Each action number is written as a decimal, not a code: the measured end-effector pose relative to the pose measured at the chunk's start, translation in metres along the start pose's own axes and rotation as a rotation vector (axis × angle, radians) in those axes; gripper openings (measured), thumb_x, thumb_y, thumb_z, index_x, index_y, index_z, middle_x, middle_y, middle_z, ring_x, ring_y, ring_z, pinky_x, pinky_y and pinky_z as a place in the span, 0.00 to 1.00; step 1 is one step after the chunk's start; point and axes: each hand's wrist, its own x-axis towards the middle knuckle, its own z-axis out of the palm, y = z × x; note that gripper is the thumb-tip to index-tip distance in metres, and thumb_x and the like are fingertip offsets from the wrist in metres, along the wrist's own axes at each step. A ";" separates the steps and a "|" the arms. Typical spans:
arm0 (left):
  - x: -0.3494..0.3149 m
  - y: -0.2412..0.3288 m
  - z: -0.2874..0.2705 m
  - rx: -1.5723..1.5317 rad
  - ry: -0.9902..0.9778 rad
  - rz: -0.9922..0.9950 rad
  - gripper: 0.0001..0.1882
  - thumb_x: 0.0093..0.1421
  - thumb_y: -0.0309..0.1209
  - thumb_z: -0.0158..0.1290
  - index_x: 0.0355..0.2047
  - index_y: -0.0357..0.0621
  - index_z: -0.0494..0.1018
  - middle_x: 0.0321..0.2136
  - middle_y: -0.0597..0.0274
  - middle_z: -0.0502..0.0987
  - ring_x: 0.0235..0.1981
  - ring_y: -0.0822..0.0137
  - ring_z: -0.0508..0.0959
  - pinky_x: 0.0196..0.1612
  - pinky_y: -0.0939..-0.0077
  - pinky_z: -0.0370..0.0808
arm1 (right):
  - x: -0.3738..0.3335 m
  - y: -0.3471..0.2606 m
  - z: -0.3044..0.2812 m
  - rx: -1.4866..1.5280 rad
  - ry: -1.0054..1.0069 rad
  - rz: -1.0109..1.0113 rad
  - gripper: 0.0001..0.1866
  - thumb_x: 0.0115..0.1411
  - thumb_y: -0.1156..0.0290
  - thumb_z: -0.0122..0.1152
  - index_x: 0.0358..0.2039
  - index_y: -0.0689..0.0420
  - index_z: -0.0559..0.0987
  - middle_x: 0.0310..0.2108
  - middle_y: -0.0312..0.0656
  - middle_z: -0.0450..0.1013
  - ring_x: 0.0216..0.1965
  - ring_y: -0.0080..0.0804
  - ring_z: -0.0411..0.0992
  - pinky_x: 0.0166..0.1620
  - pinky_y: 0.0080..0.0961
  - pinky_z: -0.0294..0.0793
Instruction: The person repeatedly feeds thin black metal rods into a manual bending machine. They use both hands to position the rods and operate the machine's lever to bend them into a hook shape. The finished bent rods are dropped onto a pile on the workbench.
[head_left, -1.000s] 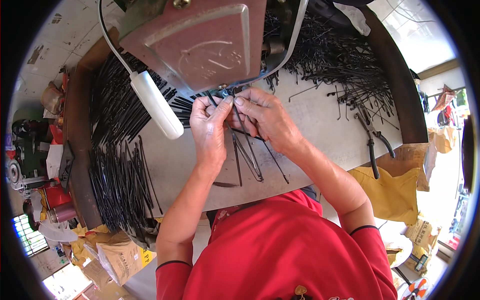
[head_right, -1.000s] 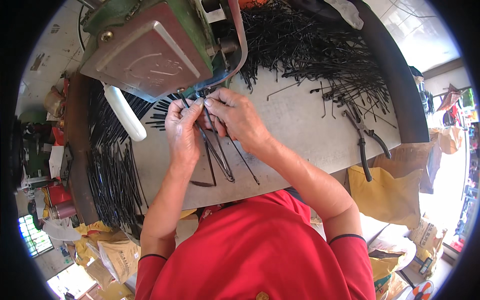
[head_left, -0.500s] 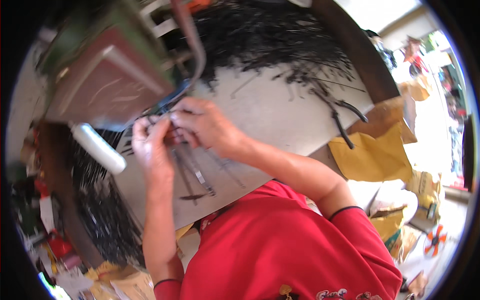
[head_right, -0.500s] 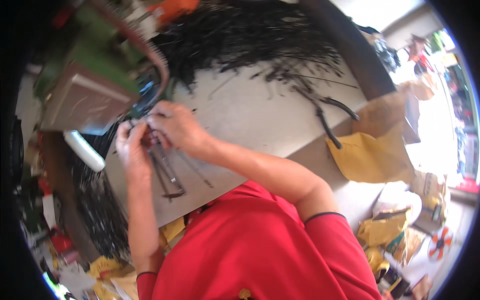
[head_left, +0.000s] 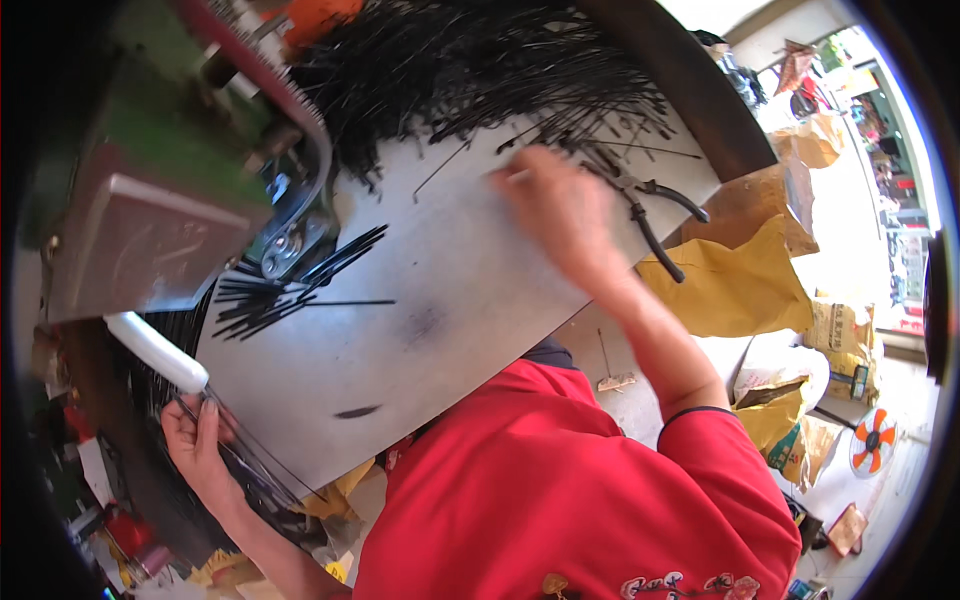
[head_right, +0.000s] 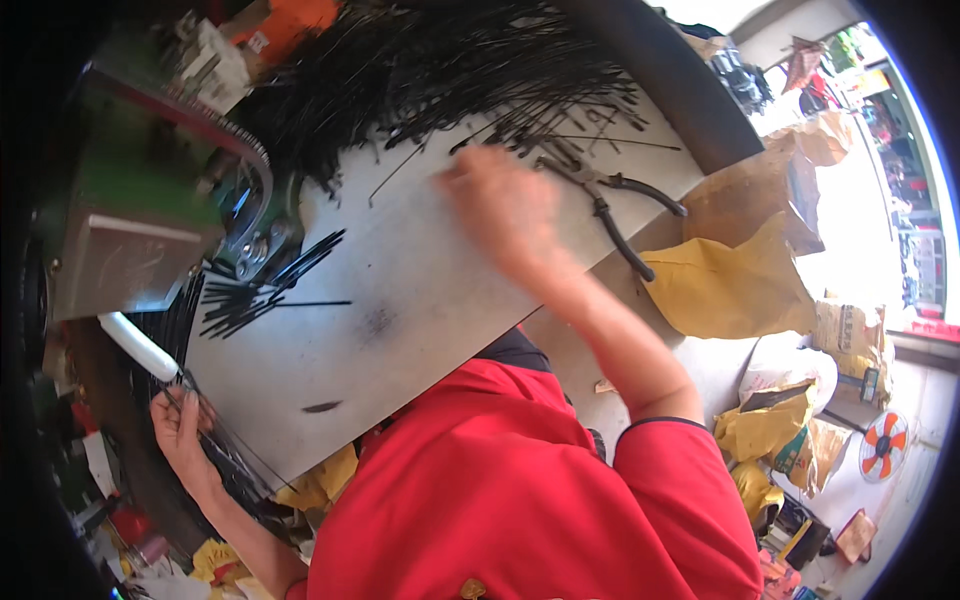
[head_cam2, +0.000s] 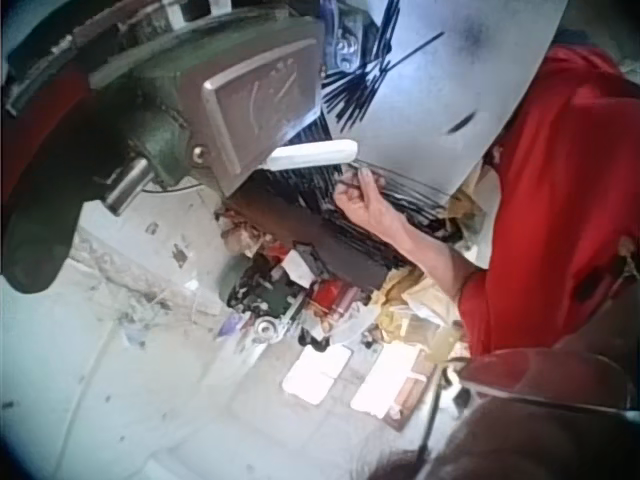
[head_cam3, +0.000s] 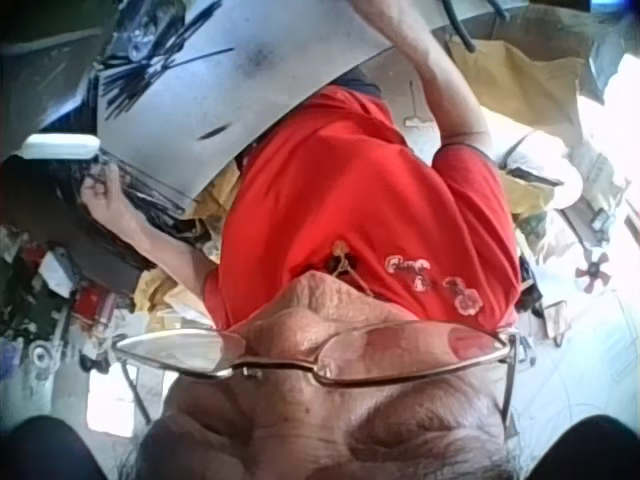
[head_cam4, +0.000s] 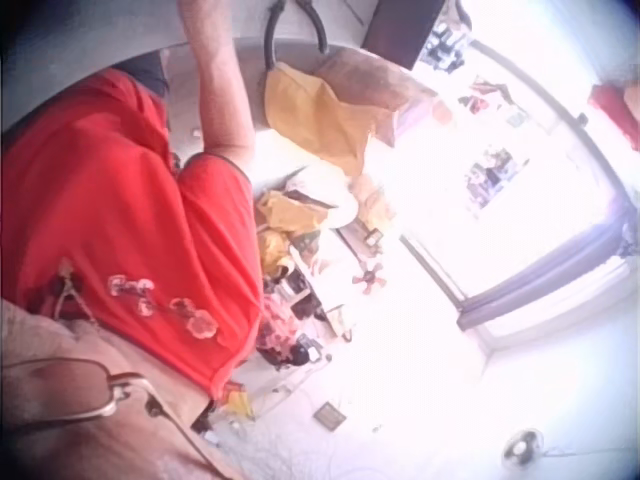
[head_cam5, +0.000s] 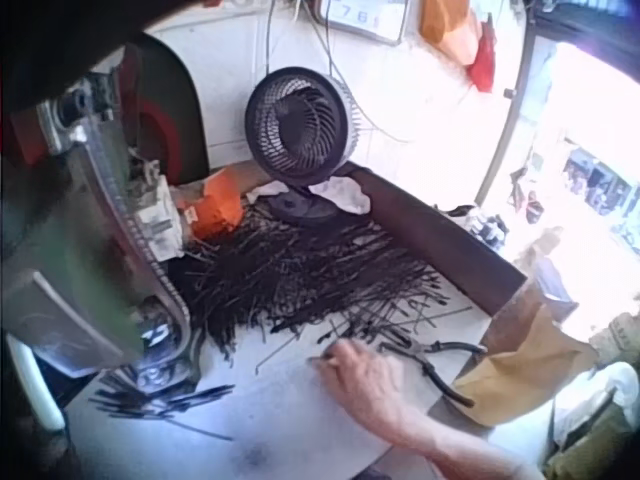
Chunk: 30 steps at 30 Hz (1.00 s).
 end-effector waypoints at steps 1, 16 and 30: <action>-0.004 -0.010 -0.007 0.054 0.178 0.057 0.21 0.58 0.22 0.54 0.52 0.37 0.64 0.40 0.58 0.73 0.36 0.71 0.74 0.41 0.81 0.71 | 0.004 0.007 -0.008 -0.192 0.032 0.071 0.16 0.58 0.54 0.58 0.33 0.55 0.77 0.32 0.43 0.76 0.31 0.44 0.76 0.33 0.37 0.73; 0.004 0.026 0.168 0.650 -0.066 0.886 0.09 0.48 0.20 0.57 0.31 0.42 0.77 0.27 0.61 0.73 0.28 0.59 0.73 0.31 0.68 0.72 | -0.029 -0.004 -0.011 -0.029 -0.130 -0.367 0.04 0.52 0.72 0.57 0.25 0.59 0.73 0.26 0.43 0.71 0.25 0.44 0.72 0.27 0.37 0.71; -0.020 0.031 0.152 -0.266 -0.337 -0.053 0.13 0.61 0.29 0.52 0.43 0.35 0.69 0.28 0.56 0.77 0.28 0.71 0.77 0.33 0.79 0.73 | -0.004 -0.012 -0.017 -0.009 -0.286 -0.387 0.05 0.51 0.75 0.56 0.29 0.61 0.75 0.27 0.44 0.73 0.27 0.44 0.73 0.31 0.32 0.71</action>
